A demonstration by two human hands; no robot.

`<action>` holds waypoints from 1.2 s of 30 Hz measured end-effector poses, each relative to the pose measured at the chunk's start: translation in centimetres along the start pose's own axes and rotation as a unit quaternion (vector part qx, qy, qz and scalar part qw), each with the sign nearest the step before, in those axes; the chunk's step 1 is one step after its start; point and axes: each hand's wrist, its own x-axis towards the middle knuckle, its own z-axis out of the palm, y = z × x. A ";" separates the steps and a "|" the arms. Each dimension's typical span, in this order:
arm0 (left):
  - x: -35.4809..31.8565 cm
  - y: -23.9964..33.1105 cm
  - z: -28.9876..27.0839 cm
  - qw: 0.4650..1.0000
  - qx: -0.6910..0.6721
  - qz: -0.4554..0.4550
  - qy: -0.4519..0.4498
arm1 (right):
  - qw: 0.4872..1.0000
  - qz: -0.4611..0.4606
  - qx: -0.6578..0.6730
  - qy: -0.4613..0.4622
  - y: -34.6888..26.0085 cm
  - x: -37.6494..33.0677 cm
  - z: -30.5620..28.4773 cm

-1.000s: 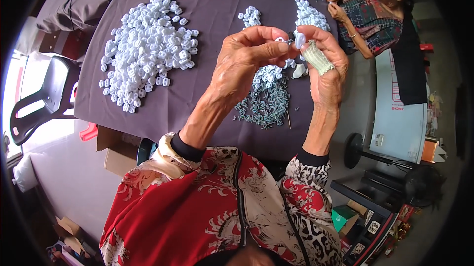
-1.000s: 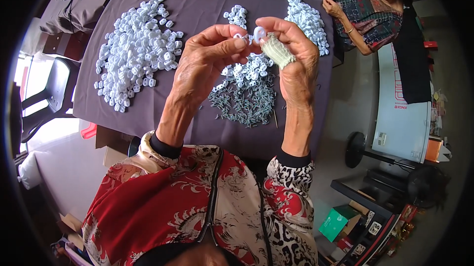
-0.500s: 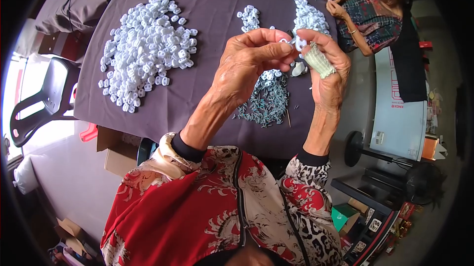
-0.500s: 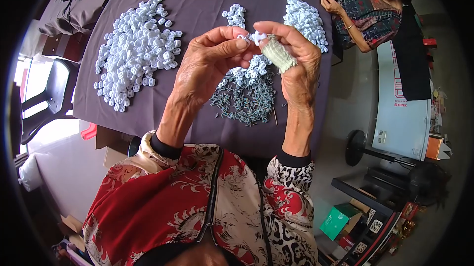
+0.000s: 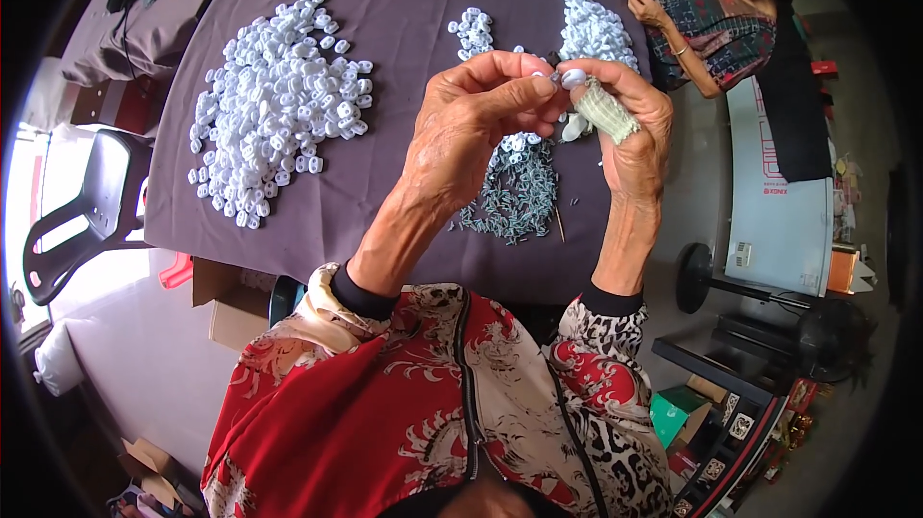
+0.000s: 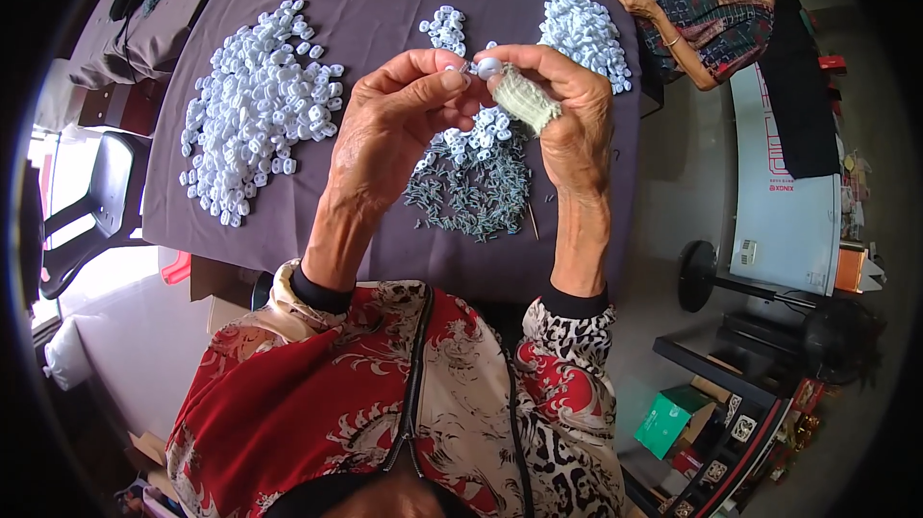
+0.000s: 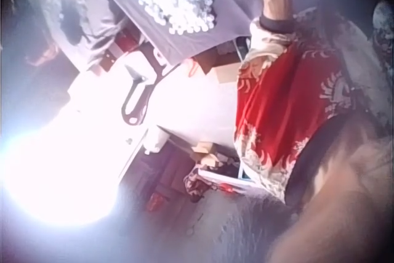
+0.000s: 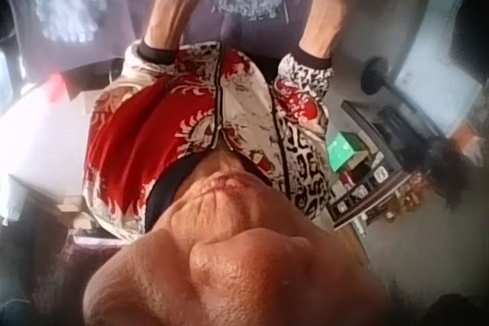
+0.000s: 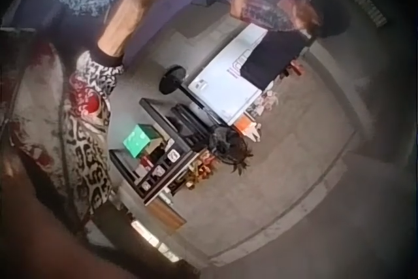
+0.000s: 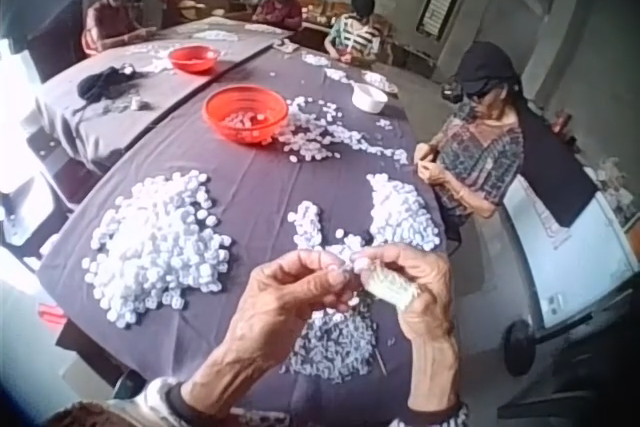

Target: The person assembles plastic cord locks by inserting springs into the plastic stoppers by hand.

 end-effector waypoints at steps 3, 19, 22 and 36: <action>0.0 -0.3 0.0 1.000 0.009 0.007 -0.002 | 0.999 0.044 0.001 -0.006 -0.1 0.2 -0.5; 0.1 0.1 -0.1 0.997 0.048 0.053 0.005 | 0.998 0.028 -0.048 -0.023 -0.2 0.6 0.1; 0.0 0.1 0.0 0.998 0.043 0.046 0.009 | 1.000 0.005 -0.020 -0.021 -0.2 0.9 0.3; 0.0 -0.2 0.3 0.997 0.041 0.055 0.029 | 0.999 0.015 0.000 0.029 -0.9 1.0 0.8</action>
